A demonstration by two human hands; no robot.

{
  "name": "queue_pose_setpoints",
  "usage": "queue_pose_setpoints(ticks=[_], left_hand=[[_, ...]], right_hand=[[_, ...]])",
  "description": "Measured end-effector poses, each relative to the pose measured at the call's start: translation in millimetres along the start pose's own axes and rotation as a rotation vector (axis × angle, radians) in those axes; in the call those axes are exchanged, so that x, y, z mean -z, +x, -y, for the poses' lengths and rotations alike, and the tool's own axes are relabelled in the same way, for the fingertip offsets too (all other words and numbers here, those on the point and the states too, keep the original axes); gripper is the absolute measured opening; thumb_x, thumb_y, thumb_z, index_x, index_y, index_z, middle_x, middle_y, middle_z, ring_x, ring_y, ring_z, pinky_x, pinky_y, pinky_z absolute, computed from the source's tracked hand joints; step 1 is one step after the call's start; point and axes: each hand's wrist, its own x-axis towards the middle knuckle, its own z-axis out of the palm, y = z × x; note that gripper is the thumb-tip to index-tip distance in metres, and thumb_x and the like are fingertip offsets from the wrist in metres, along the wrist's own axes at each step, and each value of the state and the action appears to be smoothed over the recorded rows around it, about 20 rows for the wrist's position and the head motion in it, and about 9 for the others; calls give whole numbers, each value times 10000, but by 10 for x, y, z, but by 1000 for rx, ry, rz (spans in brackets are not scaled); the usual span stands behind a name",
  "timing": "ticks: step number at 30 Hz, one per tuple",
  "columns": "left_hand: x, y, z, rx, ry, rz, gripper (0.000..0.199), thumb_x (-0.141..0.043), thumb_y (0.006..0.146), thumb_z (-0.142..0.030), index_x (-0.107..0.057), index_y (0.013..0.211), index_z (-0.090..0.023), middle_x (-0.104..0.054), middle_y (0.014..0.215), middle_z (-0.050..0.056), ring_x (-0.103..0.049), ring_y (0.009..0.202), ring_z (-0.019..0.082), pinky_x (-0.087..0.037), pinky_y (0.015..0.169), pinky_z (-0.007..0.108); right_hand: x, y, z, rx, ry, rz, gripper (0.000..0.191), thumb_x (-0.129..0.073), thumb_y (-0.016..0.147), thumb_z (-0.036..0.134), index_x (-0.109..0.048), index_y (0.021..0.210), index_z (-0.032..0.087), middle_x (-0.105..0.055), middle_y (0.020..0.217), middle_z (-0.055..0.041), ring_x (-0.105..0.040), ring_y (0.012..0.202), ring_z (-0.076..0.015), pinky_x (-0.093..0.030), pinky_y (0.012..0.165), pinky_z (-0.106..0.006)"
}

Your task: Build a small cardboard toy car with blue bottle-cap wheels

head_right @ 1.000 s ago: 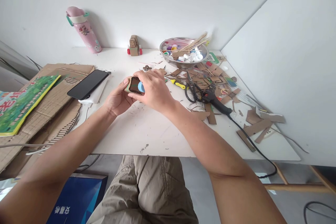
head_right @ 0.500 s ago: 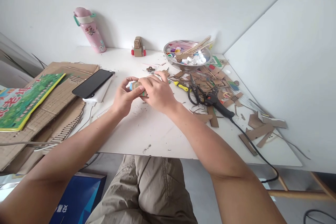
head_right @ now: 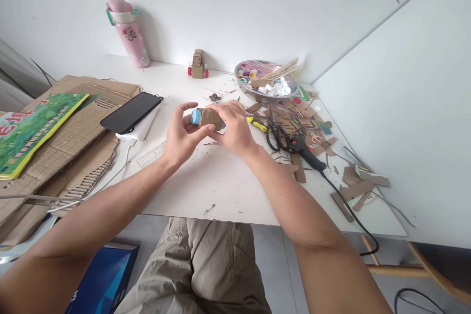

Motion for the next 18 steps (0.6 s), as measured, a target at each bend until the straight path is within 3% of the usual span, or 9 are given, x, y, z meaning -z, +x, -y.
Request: queue_pose_setpoints(ticks=[10, 14, 18], left_hand=[[-29, -67, -44, -68, 74, -55, 772, -1130, 600, -500, -644, 1158, -280, -765, 865, -40, -794, 829, 205, -650, 867, 321], [26, -7, -82, -90, 76, 3, 825, -1153, 525, -549, -708, 1157, -260, -776, 851, -31, -787, 851, 204, -660, 900, 321], [115, 119, -116, -55, -2, 124, 862, -1150, 462, -631, -790, 1134, -230, -832, 964, 37, -819, 962, 243, -669, 952, 342]], right_hand=[[0, 3, 79, -85, 94, 11, 415, -732, 1022, 574, -772, 1321, 289, -857, 1237, -136, -776, 1187, -395, -597, 1105, -593], [42, 19, 66, -141, 184, 35, 492, -807, 949, 635, -770, 1307, 299, -858, 1234, -125, -783, 1168, -393, -626, 1052, -574], [69, 50, 53, -230, 302, 26, 610, -869, 876, 732, -762, 1281, 289, -851, 1226, -110, -790, 1129, -365, -642, 1007, -514]])
